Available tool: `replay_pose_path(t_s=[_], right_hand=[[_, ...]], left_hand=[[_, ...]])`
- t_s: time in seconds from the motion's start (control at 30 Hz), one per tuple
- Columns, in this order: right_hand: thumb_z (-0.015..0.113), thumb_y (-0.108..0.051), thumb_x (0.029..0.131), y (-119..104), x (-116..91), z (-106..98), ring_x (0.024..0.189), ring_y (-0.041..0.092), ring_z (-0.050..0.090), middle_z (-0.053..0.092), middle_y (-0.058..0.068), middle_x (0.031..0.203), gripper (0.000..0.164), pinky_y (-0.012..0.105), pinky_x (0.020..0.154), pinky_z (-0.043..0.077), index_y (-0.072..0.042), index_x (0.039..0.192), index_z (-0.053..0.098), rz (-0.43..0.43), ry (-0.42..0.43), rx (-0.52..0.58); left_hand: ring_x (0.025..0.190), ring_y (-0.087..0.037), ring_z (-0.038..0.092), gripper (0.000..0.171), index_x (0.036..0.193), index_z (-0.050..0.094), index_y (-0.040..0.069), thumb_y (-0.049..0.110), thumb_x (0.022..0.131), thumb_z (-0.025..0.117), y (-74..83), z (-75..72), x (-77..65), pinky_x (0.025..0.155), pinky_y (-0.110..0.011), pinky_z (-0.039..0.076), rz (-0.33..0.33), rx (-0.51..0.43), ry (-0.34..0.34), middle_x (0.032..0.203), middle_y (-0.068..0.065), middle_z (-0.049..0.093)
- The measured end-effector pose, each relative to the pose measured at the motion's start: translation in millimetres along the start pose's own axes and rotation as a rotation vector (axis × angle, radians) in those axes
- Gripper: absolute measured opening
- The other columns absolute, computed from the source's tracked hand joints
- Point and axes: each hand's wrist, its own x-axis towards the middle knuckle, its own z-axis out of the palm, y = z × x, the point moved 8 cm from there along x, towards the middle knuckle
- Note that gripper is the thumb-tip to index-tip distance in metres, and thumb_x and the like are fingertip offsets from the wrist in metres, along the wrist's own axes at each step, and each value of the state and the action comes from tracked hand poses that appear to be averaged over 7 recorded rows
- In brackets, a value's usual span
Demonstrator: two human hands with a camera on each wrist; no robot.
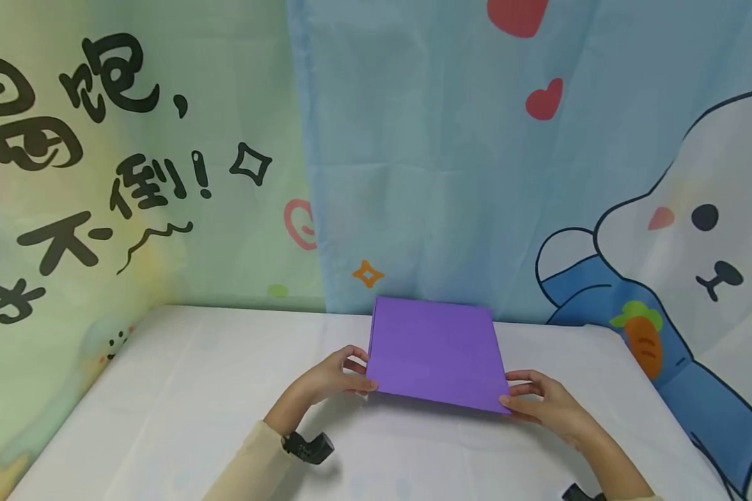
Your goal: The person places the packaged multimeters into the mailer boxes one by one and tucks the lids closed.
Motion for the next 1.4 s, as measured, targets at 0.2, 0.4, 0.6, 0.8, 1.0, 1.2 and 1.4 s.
replay_pose_path(t_s=[0.2,0.4,0.6,0.8,1.0,1.2,1.4], right_hand=[[0.07,-0.018,0.091,0,3,2,0.094,0.013,0.063,0.052,0.026,0.123,0.071,0.031,0.084,0.057,0.017,0.14,0.032,-0.032,-0.007,-0.007],[0.069,-0.02,0.093,4,8,-1,0.095,0.012,0.063,0.051,0.029,0.125,0.071,0.031,0.084,0.057,0.017,0.14,0.031,-0.014,-0.014,-0.02],[0.065,-0.023,0.095,6,11,-2,0.095,0.012,0.065,0.057,0.024,0.121,0.071,0.029,0.085,0.057,0.017,0.142,0.029,0.04,-0.001,0.001],[0.064,-0.018,0.095,5,10,-2,0.097,0.014,0.066,0.056,0.026,0.123,0.071,0.031,0.086,0.056,0.018,0.143,0.027,0.052,-0.006,0.039],[0.065,-0.024,0.095,1,7,-10,0.097,0.015,0.066,0.059,0.023,0.122,0.071,0.03,0.086,0.056,0.019,0.141,0.031,0.064,-0.005,0.034],[0.063,-0.027,0.096,-5,2,-14,0.095,0.016,0.068,0.068,0.005,0.108,0.066,0.027,0.088,0.055,0.019,0.137,0.038,0.053,-0.047,0.091],[0.063,-0.027,0.096,-8,1,-13,0.095,0.017,0.068,0.069,0.005,0.108,0.065,0.027,0.088,0.055,0.019,0.136,0.04,0.033,-0.071,0.068]], left_hand=[[0.071,-0.017,0.066,0.041,0.113,0.045,-0.003,-0.005,0.083,0.071,-1.1,1.7,-4.4,0.077,-0.039,0.059,-0.015,0.009,0.008,0.101,-0.012,0.05],[0.092,-0.018,0.062,0.037,0.106,0.05,0.004,0.007,0.081,0.078,-3.1,1.5,-3.5,0.079,-0.031,0.055,0.047,0.168,0.041,0.107,-0.01,0.055],[0.077,-0.016,0.05,0.039,0.095,0.045,0.005,0.009,0.079,0.08,-2.2,8.8,-2.4,0.066,-0.027,0.049,-0.006,0.222,-0.027,0.097,-0.009,0.047],[0.083,-0.017,0.049,0.039,0.098,0.047,0.006,0.012,0.078,0.08,-1.2,9.7,-7.4,0.065,-0.024,0.044,0.024,0.245,0.007,0.101,-0.008,0.051],[0.073,-0.012,0.054,0.035,0.095,0.054,0.005,0.015,0.077,0.082,1.2,7.9,-5.4,0.064,-0.024,0.048,0.062,0.224,0.04,0.095,-0.005,0.054],[0.069,-0.011,0.058,0.028,0.083,0.054,0.003,0.019,0.082,0.077,2.3,8.5,-4.0,0.065,-0.025,0.048,0.0,0.141,0.011,0.077,0.0,0.052],[0.091,-0.021,0.065,0.051,0.115,0.057,-0.009,0.02,0.079,0.08,3.8,15.8,-18.4,0.079,-0.031,0.054,0.045,0.228,0.129,0.1,-0.009,0.06]])
